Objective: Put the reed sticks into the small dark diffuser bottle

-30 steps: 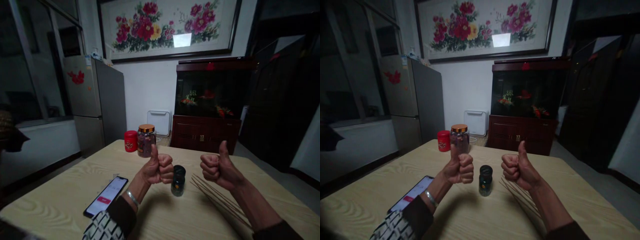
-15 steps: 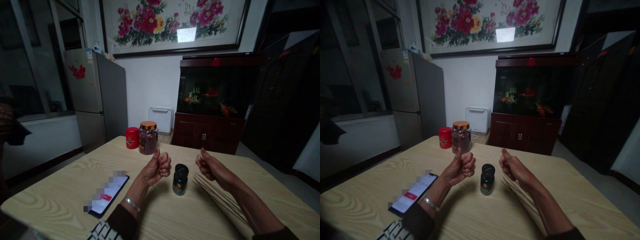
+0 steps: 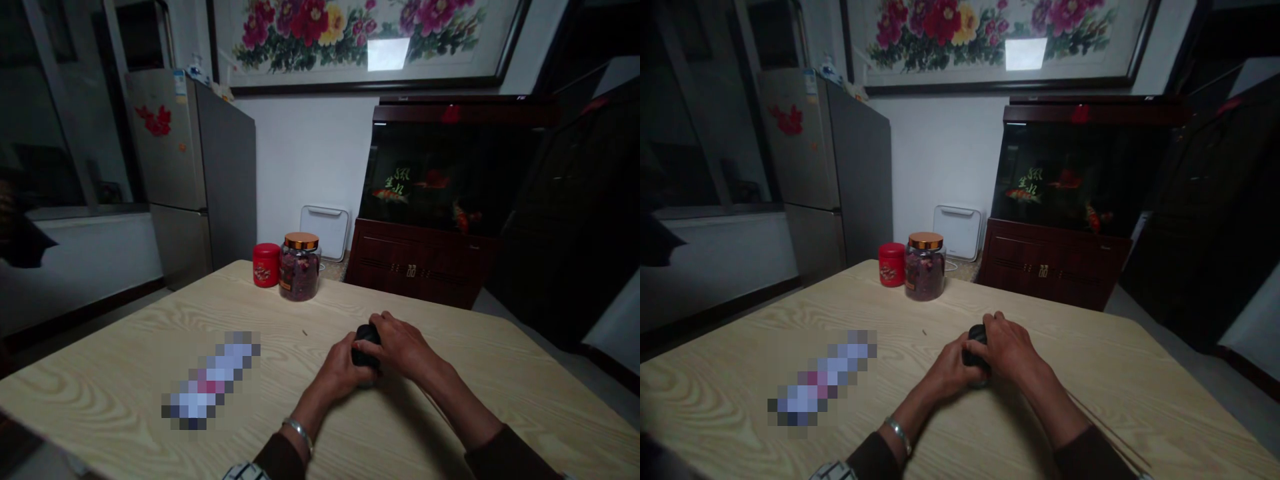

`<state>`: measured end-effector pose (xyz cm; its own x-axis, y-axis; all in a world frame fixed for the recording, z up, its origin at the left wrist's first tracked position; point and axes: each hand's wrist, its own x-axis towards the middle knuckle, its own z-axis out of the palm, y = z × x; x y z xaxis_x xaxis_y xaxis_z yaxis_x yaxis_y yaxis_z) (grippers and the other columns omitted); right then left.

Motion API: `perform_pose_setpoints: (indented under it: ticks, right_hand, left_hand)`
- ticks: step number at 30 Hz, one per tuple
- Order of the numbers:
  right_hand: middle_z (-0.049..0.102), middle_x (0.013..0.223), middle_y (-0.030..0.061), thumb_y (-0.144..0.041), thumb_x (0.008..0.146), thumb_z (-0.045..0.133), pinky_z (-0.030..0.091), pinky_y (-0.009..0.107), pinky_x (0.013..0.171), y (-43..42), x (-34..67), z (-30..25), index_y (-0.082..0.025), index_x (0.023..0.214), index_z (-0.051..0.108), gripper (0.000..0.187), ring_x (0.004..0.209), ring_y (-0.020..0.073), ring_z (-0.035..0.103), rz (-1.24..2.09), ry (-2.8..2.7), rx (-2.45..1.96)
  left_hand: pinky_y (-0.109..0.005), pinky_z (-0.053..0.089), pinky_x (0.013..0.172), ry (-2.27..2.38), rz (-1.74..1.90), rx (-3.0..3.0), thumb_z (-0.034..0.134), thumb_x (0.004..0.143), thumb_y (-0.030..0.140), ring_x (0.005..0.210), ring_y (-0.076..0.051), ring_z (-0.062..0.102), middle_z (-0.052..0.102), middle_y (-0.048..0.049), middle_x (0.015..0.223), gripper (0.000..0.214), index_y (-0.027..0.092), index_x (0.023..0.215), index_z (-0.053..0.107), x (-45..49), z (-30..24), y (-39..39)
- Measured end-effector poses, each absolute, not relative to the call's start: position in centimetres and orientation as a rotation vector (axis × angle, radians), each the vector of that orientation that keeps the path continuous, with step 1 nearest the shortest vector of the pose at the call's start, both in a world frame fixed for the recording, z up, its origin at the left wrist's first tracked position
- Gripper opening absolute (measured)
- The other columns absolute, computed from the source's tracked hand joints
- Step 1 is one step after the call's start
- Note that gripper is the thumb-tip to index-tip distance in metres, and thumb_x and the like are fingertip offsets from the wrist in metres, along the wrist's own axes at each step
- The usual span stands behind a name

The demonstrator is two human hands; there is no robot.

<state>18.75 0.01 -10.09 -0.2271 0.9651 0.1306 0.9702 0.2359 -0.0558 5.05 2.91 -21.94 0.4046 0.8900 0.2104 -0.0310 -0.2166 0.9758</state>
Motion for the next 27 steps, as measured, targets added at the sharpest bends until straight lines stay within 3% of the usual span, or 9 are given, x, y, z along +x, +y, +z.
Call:
perform_pose_setpoints:
  ticks: [6,9,12,14,17,20,21,24,27]
  right_hand:
    - [0.064,0.112,0.0131,-0.039,0.085,0.057,0.045,0.038,0.088,0.2,19.5,-9.7,-0.017,0.115,0.064,0.038,0.104,0.0288,0.062,0.098,-2.413,-1.735]
    - [0.051,0.142,0.0127,-0.029,0.074,0.065,0.036,0.042,0.106,0.0,20.4,-8.8,-0.021,0.143,0.046,0.072,0.132,0.0295,0.045,0.449,-2.533,-1.483]
    - [0.029,0.160,0.0135,-0.035,0.071,0.070,0.028,0.045,0.114,-0.3,20.7,-8.2,-0.021,0.156,0.024,0.098,0.145,0.0298,0.028,0.570,-2.483,-1.447]
    - [0.038,0.153,0.0169,-0.045,0.074,0.070,0.029,0.049,0.112,-0.4,20.3,-8.3,-0.017,0.152,0.033,0.090,0.140,0.0329,0.036,0.415,-2.412,-1.564]
    - [0.062,0.123,0.0180,-0.058,0.079,0.064,0.034,0.054,0.102,-0.2,19.7,-9.0,-0.014,0.126,0.059,0.064,0.117,0.0360,0.054,0.116,-2.367,-1.714]
    - [0.067,0.110,0.0141,-0.044,0.082,0.062,0.034,0.054,0.101,0.1,19.8,-9.3,-0.017,0.114,0.065,0.041,0.109,0.0339,0.057,0.069,-2.417,-1.704]
    - [0.066,0.117,0.0132,-0.036,0.080,0.062,0.034,0.052,0.103,0.1,19.9,-9.2,-0.019,0.119,0.063,0.042,0.114,0.0330,0.055,0.145,-2.460,-1.648]
    - [0.048,0.148,0.0106,-0.025,0.071,0.065,0.031,0.044,0.110,0.0,20.3,-8.7,-0.025,0.143,0.046,0.074,0.136,0.0290,0.041,0.441,-2.555,-1.434]
    - [0.045,0.149,0.0147,-0.040,0.074,0.068,0.030,0.048,0.109,-0.1,20.0,-8.8,-0.021,0.146,0.042,0.079,0.136,0.0323,0.040,0.358,-2.473,-1.535]
  left_hand:
    - [-0.026,0.048,0.075,0.856,1.052,1.629,0.084,0.057,0.021,0.088,-0.020,0.060,0.070,-0.0034,0.098,0.063,0.014,0.116,0.063,4.5,-21.6,3.1]
    - [-0.029,0.049,0.080,0.847,1.093,1.637,0.084,0.058,0.024,0.094,-0.023,0.061,0.070,-0.0055,0.101,0.062,0.013,0.116,0.064,4.5,-21.6,3.1]
    - [-0.032,0.049,0.083,0.831,1.109,1.636,0.086,0.057,0.025,0.095,-0.025,0.061,0.070,-0.0078,0.101,0.061,0.012,0.113,0.065,4.5,-21.7,3.1]
    - [-0.032,0.050,0.081,0.823,1.094,1.642,0.088,0.056,0.026,0.093,-0.025,0.062,0.070,-0.0079,0.101,0.064,0.013,0.114,0.065,4.5,-21.7,3.1]
    - [-0.030,0.049,0.076,0.821,1.076,1.652,0.087,0.056,0.025,0.088,-0.024,0.063,0.070,-0.0058,0.099,0.065,0.016,0.117,0.064,4.4,-21.8,3.2]
    - [-0.028,0.048,0.074,0.820,1.082,1.654,0.086,0.057,0.024,0.089,-0.023,0.062,0.070,-0.0048,0.100,0.065,0.016,0.118,0.064,4.5,-22.0,3.3]
    - [-0.028,0.048,0.074,0.814,1.090,1.652,0.086,0.058,0.026,0.091,-0.024,0.062,0.070,-0.0053,0.101,0.065,0.016,0.118,0.064,4.5,-22.1,3.4]
    - [-0.029,0.048,0.077,0.799,1.113,1.632,0.087,0.058,0.030,0.095,-0.025,0.060,0.069,-0.0071,0.104,0.064,0.013,0.116,0.064,4.5,-22.3,3.5]
    - [-0.029,0.048,0.077,0.808,1.084,1.630,0.088,0.055,0.028,0.092,-0.024,0.060,0.070,-0.0064,0.102,0.066,0.013,0.115,0.064,4.5,-22.3,3.5]
